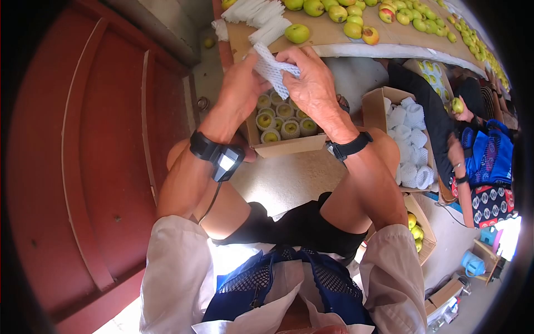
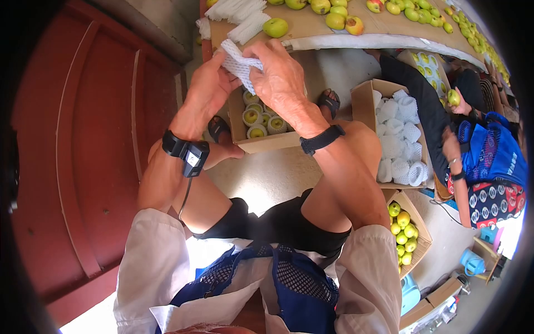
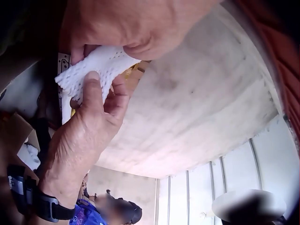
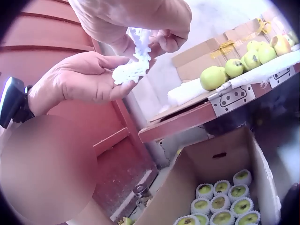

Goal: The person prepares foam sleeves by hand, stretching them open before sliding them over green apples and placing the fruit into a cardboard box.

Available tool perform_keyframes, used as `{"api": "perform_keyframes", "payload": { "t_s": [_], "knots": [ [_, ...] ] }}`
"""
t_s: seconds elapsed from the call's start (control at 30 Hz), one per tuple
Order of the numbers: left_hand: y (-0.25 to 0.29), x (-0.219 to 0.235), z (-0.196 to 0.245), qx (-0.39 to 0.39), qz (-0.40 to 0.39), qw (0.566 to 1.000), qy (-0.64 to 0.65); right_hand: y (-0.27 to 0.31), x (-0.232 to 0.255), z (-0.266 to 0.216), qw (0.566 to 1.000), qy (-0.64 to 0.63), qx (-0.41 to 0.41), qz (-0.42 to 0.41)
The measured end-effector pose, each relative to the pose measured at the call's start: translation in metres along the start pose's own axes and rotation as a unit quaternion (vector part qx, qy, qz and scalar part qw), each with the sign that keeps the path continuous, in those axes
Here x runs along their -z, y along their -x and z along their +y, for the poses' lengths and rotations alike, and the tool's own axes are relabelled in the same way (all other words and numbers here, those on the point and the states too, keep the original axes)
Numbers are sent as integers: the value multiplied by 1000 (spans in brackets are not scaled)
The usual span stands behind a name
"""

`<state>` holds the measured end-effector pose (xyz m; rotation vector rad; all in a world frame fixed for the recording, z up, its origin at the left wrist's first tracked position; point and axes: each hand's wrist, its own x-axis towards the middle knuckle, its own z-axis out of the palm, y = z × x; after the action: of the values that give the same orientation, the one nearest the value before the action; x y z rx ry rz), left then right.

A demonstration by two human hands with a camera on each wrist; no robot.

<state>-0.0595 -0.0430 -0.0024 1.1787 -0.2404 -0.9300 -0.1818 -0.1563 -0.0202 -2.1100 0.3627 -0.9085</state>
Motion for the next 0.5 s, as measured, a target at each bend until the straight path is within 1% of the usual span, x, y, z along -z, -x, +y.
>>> {"api": "perform_keyframes", "payload": {
  "t_s": [0.1,0.2,0.3,0.43,0.5],
  "knots": [
    [6,-9,7,-4,-10,999,46,0,1,1,1000,14,12,-4],
    [3,-4,9,4,-21,1000,6,2,1,1,999,21,23,-7],
    [1,4,3,-13,-28,998,-60,4,-1,-1,999,18,31,-16],
    [2,11,11,-52,-5,996,-66,6,-4,-10,998,12,37,-43],
    [5,11,19,-68,-6,994,-84,1,-7,-7,987,-145,-42,-58]
  ]
}}
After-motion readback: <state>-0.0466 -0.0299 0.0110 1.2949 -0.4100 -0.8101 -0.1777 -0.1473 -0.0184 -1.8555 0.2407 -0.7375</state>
